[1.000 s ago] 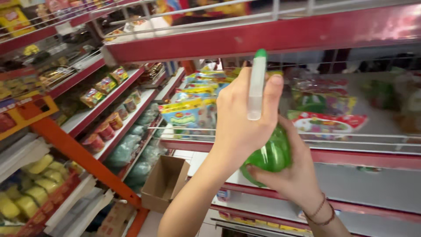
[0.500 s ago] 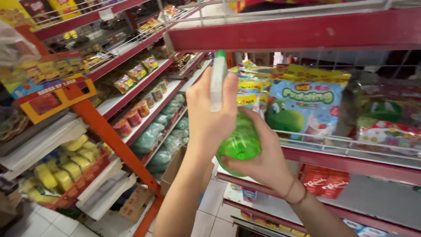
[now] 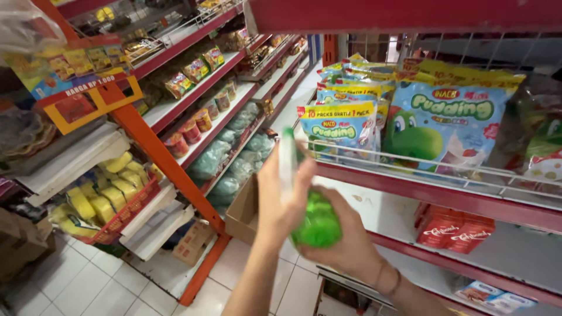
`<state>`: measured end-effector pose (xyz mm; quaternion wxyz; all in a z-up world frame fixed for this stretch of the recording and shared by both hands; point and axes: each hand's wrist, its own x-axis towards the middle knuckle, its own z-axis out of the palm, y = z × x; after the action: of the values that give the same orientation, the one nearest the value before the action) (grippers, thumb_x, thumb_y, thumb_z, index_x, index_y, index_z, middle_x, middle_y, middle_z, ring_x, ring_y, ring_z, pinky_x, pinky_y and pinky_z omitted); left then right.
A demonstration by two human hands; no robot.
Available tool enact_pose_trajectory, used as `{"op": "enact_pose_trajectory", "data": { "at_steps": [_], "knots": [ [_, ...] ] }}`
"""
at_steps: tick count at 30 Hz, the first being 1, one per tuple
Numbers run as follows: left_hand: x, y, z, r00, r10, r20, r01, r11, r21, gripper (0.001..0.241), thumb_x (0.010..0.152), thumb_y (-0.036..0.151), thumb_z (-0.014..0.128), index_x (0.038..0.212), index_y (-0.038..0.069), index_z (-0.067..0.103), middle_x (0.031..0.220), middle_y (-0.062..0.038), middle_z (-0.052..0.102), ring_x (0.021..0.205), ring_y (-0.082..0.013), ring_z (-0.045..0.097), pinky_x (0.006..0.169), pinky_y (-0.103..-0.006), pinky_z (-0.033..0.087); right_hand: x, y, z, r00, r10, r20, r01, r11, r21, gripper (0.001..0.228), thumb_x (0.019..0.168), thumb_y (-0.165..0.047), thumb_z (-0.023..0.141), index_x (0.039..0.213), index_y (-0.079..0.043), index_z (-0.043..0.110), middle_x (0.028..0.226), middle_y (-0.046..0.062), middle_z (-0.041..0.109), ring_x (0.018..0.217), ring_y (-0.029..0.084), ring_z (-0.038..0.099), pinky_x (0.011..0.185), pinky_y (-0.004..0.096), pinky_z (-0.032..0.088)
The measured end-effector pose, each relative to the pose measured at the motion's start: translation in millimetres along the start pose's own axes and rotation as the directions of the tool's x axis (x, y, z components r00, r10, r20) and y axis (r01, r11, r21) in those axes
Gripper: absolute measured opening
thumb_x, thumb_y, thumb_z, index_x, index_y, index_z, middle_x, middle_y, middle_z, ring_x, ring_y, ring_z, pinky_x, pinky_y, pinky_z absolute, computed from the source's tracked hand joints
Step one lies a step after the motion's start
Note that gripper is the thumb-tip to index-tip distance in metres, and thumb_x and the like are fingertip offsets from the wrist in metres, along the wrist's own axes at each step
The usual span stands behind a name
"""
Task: The person cleans the front edge of a refrigerated display case in a store. They spray a cleaning solution from a green bottle onto the shelf edge and wipe it with a cloth. The person repeats this process along the length of the shelf.
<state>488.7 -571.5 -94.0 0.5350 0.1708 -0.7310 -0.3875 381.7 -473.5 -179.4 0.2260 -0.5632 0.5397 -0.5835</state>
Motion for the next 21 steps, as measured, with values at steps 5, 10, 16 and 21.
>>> {"op": "enact_pose_trajectory", "data": {
  "at_steps": [5,10,16,21],
  "knots": [
    [-51,-37,26,0.970,-0.230,0.075,0.229,0.973,0.032,0.031,0.091,0.031,0.069,0.099,0.001,0.065,0.072,-0.011,0.065,0.066,-0.0226,0.064,0.063,-0.0364,0.053,-53,51,10,0.992,0.117,-0.049,-0.113,0.991,0.076,0.100,0.056,-0.015,0.092,0.144,-0.003,0.046,0.131,0.011,0.066,0.121,0.021,0.063,0.103,0.034,0.050],
    [-74,-48,54,0.986,-0.117,0.123,0.099,0.985,0.144,0.029,0.089,0.029,0.070,0.097,0.001,0.064,0.084,-0.018,0.069,0.082,-0.0353,0.067,0.077,-0.0441,0.051,-95,77,1,0.969,0.208,-0.134,-0.197,0.976,0.089,0.105,0.054,-0.010,0.092,0.146,-0.003,0.042,0.134,0.012,0.062,0.124,0.021,0.060,0.104,0.035,0.047],
    [-84,-29,87,0.961,-0.140,0.240,0.138,0.990,0.023,0.032,0.086,0.030,0.071,0.098,0.001,0.062,0.078,-0.017,0.066,0.071,-0.0360,0.066,0.068,-0.0426,0.052,-132,91,-25,0.938,0.279,-0.207,-0.245,0.954,0.174,0.108,0.054,-0.012,0.092,0.147,-0.004,0.039,0.131,0.012,0.061,0.120,0.022,0.060,0.101,0.037,0.050],
    [-97,-22,120,0.940,-0.123,0.317,0.139,0.990,-0.028,0.034,0.088,0.031,0.072,0.098,0.001,0.062,0.079,-0.017,0.065,0.070,-0.0359,0.066,0.066,-0.0401,0.053,-171,112,-47,0.906,0.288,-0.310,-0.271,0.957,0.099,0.109,0.051,-0.019,0.095,0.144,-0.003,0.041,0.126,0.013,0.064,0.117,0.022,0.063,0.098,0.037,0.050]
  ]
}}
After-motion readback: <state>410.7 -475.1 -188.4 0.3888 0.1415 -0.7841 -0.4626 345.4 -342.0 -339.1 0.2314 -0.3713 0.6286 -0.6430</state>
